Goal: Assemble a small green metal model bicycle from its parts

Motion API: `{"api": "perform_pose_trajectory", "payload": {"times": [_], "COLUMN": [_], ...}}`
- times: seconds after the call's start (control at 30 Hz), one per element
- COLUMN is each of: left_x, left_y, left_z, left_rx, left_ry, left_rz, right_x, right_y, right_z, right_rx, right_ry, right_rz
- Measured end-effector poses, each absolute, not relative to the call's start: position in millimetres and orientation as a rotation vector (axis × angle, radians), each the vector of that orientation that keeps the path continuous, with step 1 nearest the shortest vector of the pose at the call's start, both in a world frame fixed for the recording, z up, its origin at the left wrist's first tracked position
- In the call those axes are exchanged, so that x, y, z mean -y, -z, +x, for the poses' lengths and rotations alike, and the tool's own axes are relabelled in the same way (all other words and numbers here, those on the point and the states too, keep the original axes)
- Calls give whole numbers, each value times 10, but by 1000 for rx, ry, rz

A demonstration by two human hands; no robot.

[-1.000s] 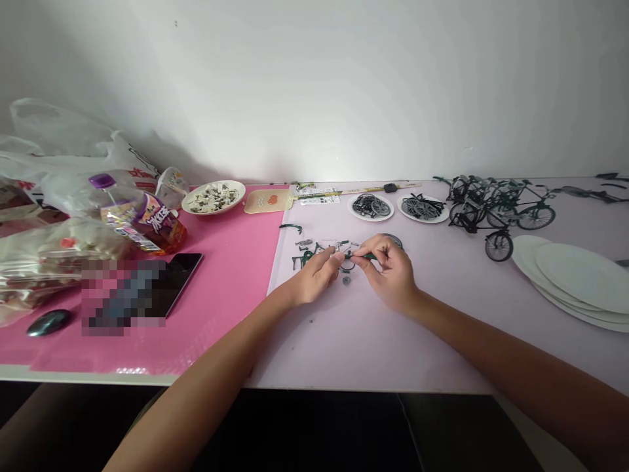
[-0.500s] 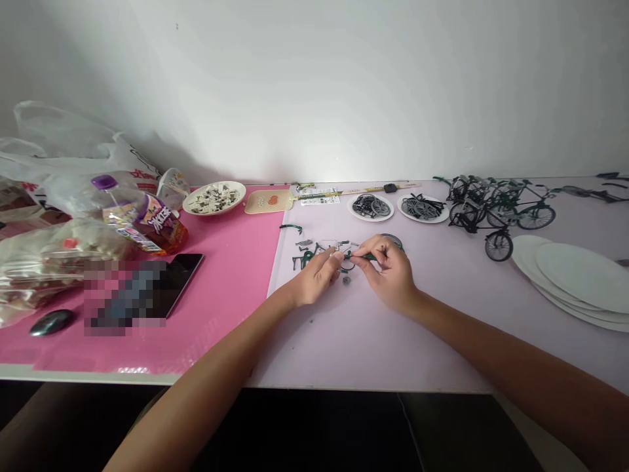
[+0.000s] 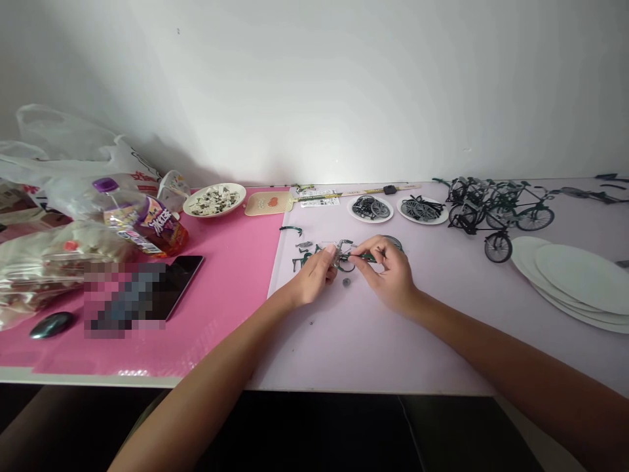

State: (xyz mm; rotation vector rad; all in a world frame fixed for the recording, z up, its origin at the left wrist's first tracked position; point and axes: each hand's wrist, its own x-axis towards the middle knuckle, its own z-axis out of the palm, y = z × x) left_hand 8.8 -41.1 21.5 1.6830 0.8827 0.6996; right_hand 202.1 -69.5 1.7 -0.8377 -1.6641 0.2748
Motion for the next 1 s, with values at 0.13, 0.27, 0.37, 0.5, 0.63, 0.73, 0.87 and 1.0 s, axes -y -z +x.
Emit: {"api": "perform_pose_trajectory", "payload": {"times": [0.13,0.27,0.37,0.5,0.63,0.73,0.87,1.0], "left_x": [378,370,386,389,352,287,129,-57], "left_y": [-176,-205,-273,-339,-423,-539,-663,-644], "left_z": [82,54,29,-6,-37,-90,-225,-334], "left_rx": [-798,-766,-736,-700,-796,-865,-957,-1011], "left_ry": [-730,-709,-690,-632,-560,-532,-411,-607], "left_rz": [1535,1512,1517,1492,1464,1519,1746,2180], "right_x": [686,663,648,613,549,502,433,306], "right_y": [-46,-42,-26,20,72,58,-61,-216], "right_z": [2025,2045,2058,2078,2116,2141,2164,2165], "right_rx": [1661,1627,1591,1525,1454,1434,1498,1619], "right_ry": [-250,-253,-309,-364,-330,-346,-373,-426], "right_rz": [-907,-965,-983,-1012,-1004,-1005,-1065,-1148]}}
